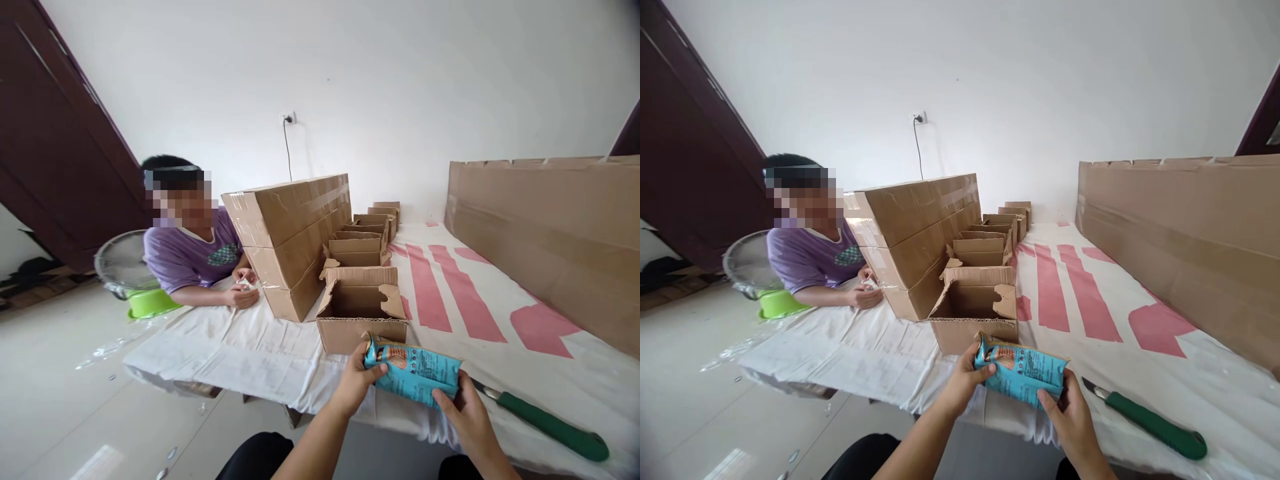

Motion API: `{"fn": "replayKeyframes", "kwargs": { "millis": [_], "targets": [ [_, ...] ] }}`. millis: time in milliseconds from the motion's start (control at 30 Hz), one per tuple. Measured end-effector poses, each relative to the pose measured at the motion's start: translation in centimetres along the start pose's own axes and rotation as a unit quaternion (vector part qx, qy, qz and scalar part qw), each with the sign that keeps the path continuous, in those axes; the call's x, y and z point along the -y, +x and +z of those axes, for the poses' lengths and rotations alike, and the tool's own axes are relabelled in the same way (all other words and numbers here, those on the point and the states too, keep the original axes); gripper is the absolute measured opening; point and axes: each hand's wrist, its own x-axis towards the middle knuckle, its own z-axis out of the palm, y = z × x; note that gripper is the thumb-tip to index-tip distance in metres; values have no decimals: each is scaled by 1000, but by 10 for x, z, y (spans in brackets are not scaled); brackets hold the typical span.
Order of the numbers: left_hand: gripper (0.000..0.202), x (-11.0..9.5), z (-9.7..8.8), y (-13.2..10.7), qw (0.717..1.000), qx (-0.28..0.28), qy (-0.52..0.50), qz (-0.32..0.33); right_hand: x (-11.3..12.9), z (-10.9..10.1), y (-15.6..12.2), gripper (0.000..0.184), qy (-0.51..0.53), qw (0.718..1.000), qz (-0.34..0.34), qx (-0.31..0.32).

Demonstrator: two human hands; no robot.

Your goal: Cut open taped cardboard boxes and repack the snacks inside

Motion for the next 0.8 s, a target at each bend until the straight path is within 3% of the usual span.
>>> {"fn": "replayKeyframes", "kwargs": {
  "millis": [233,433,800],
  "targets": [
    [48,0,1,2,1000,-15,16,10,-2,2,-1,56,3,1000,-2,3],
    [61,-4,2,1,996,-62,58,39,2,4,-3,54,-22,1000,-13,14],
    [78,-13,4,-6,980,-31,176,91,-4,2,-4,52,-54,998,-27,15]
  ]
}}
